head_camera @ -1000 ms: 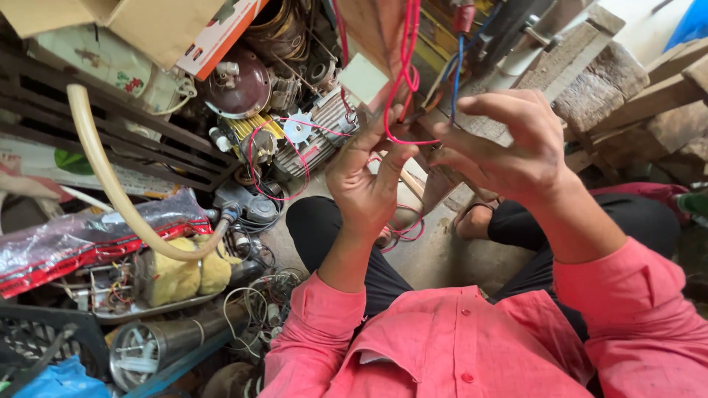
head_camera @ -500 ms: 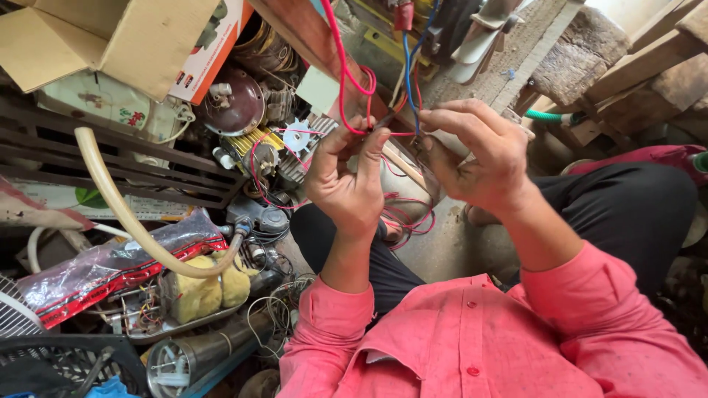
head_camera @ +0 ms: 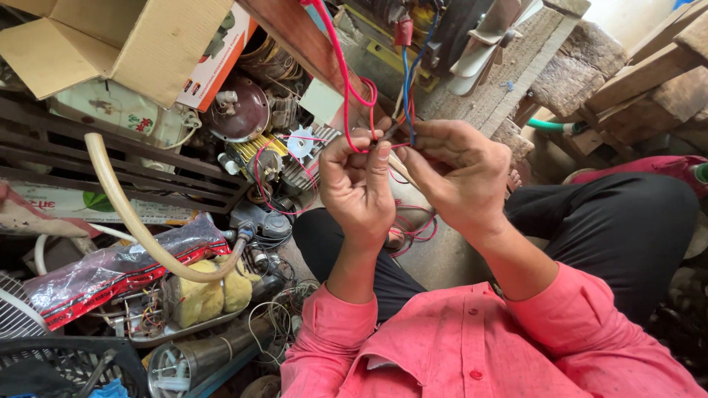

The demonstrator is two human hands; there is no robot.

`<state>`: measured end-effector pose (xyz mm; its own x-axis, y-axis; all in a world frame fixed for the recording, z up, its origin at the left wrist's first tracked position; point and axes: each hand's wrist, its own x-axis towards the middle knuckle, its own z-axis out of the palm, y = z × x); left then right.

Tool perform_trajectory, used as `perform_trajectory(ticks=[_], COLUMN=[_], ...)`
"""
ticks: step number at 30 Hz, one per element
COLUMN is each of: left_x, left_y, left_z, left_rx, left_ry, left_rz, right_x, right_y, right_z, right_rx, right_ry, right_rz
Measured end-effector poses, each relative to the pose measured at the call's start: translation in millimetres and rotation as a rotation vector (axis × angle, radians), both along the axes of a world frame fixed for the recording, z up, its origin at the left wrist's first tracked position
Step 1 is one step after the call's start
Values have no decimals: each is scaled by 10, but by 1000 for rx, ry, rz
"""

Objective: The person strips the insulation from red and blue wires using pliers, twists the exposed ends together, and wraps the connection with red electrical tape. The person repeats this process for multiple wire pairs in a cluttered workshop.

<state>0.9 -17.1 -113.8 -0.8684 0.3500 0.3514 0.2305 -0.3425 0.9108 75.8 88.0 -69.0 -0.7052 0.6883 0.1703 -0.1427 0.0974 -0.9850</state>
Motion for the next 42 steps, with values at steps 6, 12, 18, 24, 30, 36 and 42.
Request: perform_trajectory(ticks=[6, 12, 18, 24, 30, 36, 42], left_x=[-72, -141, -189, -163, -132, -73, -6], left_y=[-32, 39, 113, 105, 132, 136, 210], left_z=[-62, -158, -190, -153, -151, 14, 241], left_rx=[56, -104, -36, 18, 25, 6, -57], left_ry=[-44, 113, 83, 25, -7, -47, 6], left_rz=[-178, 21, 106, 92, 142, 140, 160], right_x=[-42, -47, -100, -131, -155, -188, -209], right_y=[37, 231, 424, 521, 672, 748, 772], right_z=[41, 96, 105, 60, 124, 220, 283], right_rx=[231, 494, 646, 1037, 1493, 1669, 1715], right_ry=[11, 15, 78, 116, 146, 176, 226], right_rz=[9, 99, 146, 66, 22, -88, -148])
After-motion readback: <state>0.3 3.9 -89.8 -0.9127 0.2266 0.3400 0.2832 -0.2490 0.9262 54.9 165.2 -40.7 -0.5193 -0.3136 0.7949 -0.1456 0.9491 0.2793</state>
